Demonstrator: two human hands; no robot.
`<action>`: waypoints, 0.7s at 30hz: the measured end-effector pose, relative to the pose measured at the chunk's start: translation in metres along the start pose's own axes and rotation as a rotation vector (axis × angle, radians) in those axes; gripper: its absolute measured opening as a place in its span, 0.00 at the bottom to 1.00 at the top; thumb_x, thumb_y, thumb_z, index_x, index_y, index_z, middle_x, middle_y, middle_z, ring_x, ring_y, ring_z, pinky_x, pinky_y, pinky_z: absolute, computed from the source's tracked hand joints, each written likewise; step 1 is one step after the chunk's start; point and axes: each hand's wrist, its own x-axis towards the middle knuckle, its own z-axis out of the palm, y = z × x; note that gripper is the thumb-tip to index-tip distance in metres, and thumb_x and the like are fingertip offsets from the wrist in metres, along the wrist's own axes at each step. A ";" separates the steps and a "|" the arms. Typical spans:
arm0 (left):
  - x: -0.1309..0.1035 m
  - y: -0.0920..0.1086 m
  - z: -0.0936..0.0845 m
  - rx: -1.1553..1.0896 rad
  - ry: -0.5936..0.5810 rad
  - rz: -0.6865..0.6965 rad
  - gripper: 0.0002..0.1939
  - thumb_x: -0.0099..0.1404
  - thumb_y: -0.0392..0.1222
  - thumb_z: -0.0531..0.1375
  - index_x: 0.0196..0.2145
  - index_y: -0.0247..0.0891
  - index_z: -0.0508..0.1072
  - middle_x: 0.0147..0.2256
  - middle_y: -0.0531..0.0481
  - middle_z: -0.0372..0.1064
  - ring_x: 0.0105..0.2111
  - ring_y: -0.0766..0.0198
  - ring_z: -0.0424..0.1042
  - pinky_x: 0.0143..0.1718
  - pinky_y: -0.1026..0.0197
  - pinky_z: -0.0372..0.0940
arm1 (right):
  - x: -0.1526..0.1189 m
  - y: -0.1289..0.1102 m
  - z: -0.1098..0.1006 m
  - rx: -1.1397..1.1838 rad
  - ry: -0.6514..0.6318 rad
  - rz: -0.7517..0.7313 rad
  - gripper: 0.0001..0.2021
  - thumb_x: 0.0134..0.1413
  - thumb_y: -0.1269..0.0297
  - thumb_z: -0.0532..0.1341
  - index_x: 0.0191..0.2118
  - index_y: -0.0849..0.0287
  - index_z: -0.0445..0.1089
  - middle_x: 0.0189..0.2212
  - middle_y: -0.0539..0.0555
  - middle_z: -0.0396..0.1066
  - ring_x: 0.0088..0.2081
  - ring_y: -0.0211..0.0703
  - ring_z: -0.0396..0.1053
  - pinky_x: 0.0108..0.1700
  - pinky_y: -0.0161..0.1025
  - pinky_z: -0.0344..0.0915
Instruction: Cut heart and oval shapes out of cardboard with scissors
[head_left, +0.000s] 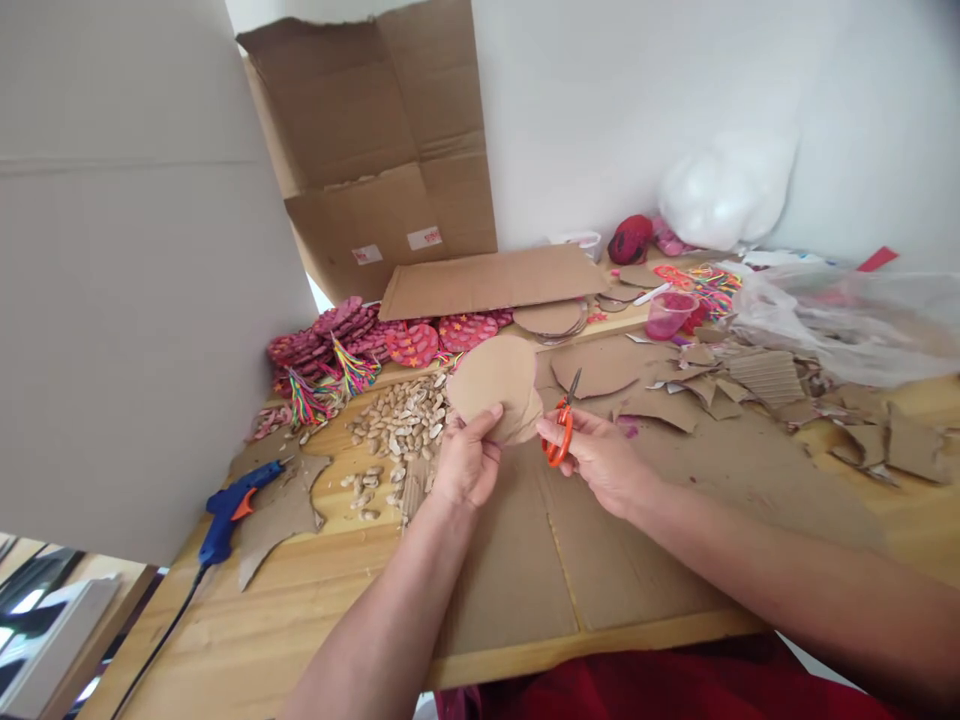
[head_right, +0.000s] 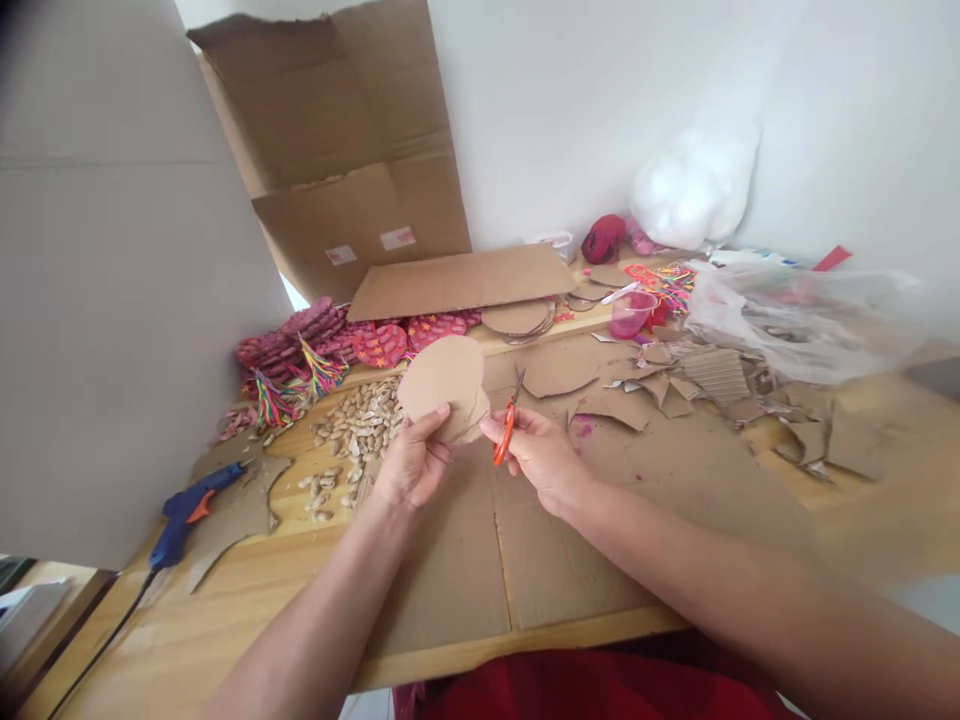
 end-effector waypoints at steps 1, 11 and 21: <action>-0.001 -0.001 0.001 0.005 -0.004 -0.016 0.29 0.45 0.31 0.72 0.47 0.38 0.74 0.44 0.45 0.79 0.41 0.60 0.78 0.44 0.60 0.72 | 0.004 -0.001 0.000 -0.004 0.008 -0.011 0.23 0.35 0.47 0.75 0.31 0.58 0.71 0.23 0.46 0.65 0.22 0.32 0.55 0.20 0.32 0.49; 0.007 0.015 -0.017 0.404 -0.173 0.032 0.25 0.50 0.44 0.75 0.45 0.36 0.77 0.41 0.46 0.79 0.37 0.63 0.76 0.40 0.63 0.68 | 0.018 -0.030 -0.038 -0.216 -0.170 -0.009 0.20 0.27 0.57 0.79 0.22 0.60 0.70 0.17 0.44 0.64 0.21 0.31 0.56 0.24 0.33 0.50; 0.005 0.004 -0.015 0.401 -0.105 0.098 0.25 0.49 0.45 0.75 0.44 0.36 0.75 0.39 0.49 0.77 0.36 0.63 0.74 0.41 0.62 0.66 | 0.025 -0.028 -0.046 -0.166 -0.108 -0.024 0.22 0.33 0.49 0.77 0.28 0.59 0.72 0.17 0.44 0.63 0.17 0.29 0.50 0.20 0.32 0.43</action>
